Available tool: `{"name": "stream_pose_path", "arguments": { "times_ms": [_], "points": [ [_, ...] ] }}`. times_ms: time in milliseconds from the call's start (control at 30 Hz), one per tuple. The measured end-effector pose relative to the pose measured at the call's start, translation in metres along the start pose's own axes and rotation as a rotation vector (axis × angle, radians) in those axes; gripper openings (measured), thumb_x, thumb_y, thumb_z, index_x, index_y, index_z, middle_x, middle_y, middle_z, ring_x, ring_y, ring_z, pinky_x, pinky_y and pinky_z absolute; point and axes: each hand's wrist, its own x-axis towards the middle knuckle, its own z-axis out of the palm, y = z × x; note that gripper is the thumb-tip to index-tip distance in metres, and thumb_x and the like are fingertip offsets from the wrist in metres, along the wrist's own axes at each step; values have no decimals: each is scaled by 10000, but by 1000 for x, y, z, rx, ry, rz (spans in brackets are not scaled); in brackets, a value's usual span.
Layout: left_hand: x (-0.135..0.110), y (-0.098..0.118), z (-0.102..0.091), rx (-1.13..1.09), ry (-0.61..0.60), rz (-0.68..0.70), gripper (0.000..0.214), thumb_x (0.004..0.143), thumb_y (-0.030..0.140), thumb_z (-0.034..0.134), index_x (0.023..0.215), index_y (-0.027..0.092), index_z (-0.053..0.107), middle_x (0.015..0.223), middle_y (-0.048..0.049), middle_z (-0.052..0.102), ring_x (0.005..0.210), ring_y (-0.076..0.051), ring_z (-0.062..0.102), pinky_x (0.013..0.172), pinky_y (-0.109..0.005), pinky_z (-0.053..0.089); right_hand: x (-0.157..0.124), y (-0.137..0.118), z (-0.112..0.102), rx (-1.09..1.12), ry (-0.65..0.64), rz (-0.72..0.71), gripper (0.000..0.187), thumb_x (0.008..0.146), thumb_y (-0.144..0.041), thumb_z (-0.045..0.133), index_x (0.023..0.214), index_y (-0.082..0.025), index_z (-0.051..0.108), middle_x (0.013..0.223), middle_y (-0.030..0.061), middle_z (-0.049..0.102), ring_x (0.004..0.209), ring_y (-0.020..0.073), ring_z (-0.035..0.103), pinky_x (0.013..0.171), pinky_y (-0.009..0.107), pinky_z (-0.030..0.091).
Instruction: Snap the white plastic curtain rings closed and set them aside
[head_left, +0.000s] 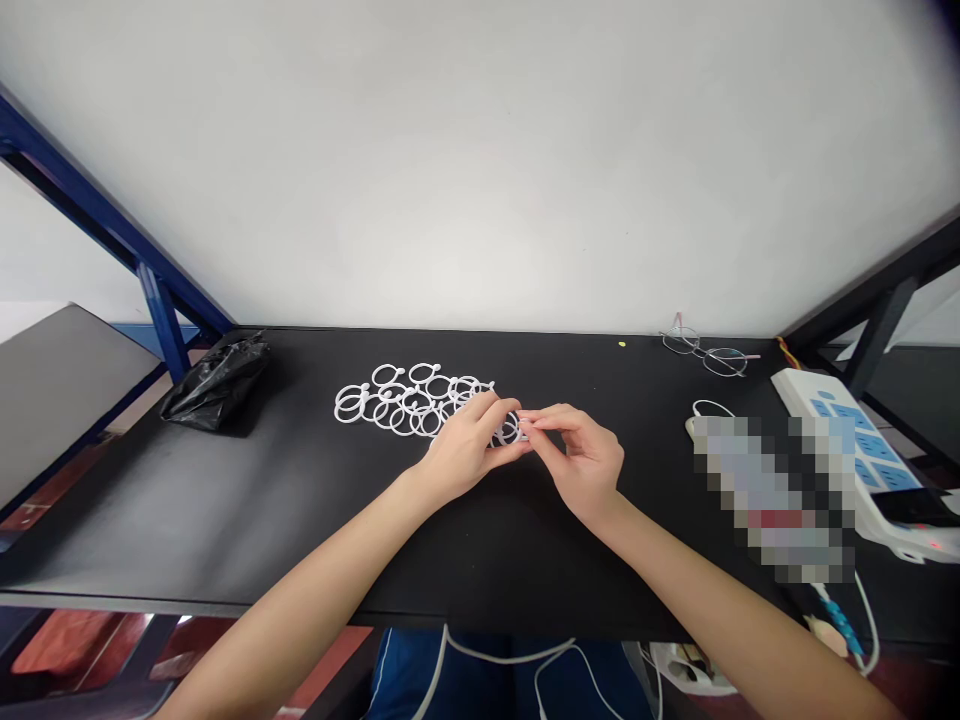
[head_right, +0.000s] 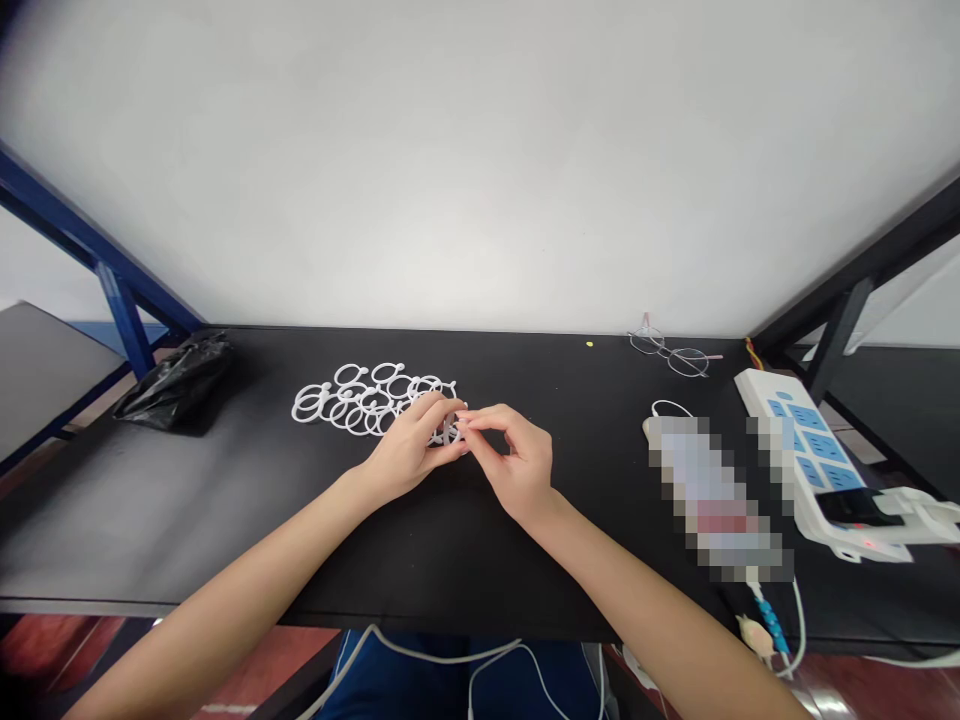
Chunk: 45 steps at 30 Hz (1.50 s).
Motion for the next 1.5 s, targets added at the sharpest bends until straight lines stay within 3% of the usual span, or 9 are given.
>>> {"name": "stream_pose_path", "arguments": {
  "times_ms": [567,667,833,1033,1167,1267,1367,1500],
  "points": [
    [1,-5,0,38,-11,26,359,957,479,468,1113,166,550,908,-67,569,801,-175,534,725,-306,483,-1,2,0,-4,-2,18,80,847,-171,676,861,-249,664,860,23,750,811,211,733,758,382,623],
    [2,-6,1,114,71,45,339,934,488,509,1054,177,575,865,-60,585,780,-177,543,704,-303,477,0,6,0,-56,0,45,91,853,-201,671,936,-240,666,890,36,748,824,209,731,763,374,625],
    [5,-14,-1,250,262,-12,194,891,374,585,943,187,597,755,-24,569,707,-162,524,666,-293,463,7,15,-5,-60,-36,146,268,860,-268,660,1107,-222,570,1080,86,722,801,182,716,705,342,619],
    [5,-31,-4,333,182,-86,200,834,351,639,925,173,634,1071,-105,586,921,-231,539,841,-418,471,10,18,-8,-74,25,177,262,881,-291,623,1115,-213,537,1072,101,703,745,165,697,627,304,586],
    [2,-33,-2,311,124,-134,230,824,379,651,937,178,643,1121,-100,581,987,-247,542,891,-440,455,9,19,-7,-84,5,170,253,885,-275,611,1118,-209,536,1064,102,697,749,165,688,606,294,578],
    [4,-33,-3,279,110,-157,352,802,428,676,1052,185,625,1137,-97,587,1026,-257,547,928,-455,442,8,22,-6,-125,-26,179,229,890,-283,599,1102,-211,548,1069,105,691,771,171,682,594,291,577],
    [8,-40,-15,228,151,-219,506,784,509,688,1160,188,580,1130,-93,598,1052,-255,552,948,-439,441,7,24,-4,-202,-115,193,252,888,-316,601,1115,-213,567,1111,111,670,905,207,678,700,341,598],
    [4,-67,-52,257,292,-429,395,870,503,578,1104,186,607,1134,-100,619,1102,-269,542,981,-438,428,3,23,-2,-290,-315,230,456,883,-413,602,1283,-222,497,1357,134,548,1245,280,542,1028,487,471]
  ]
}}
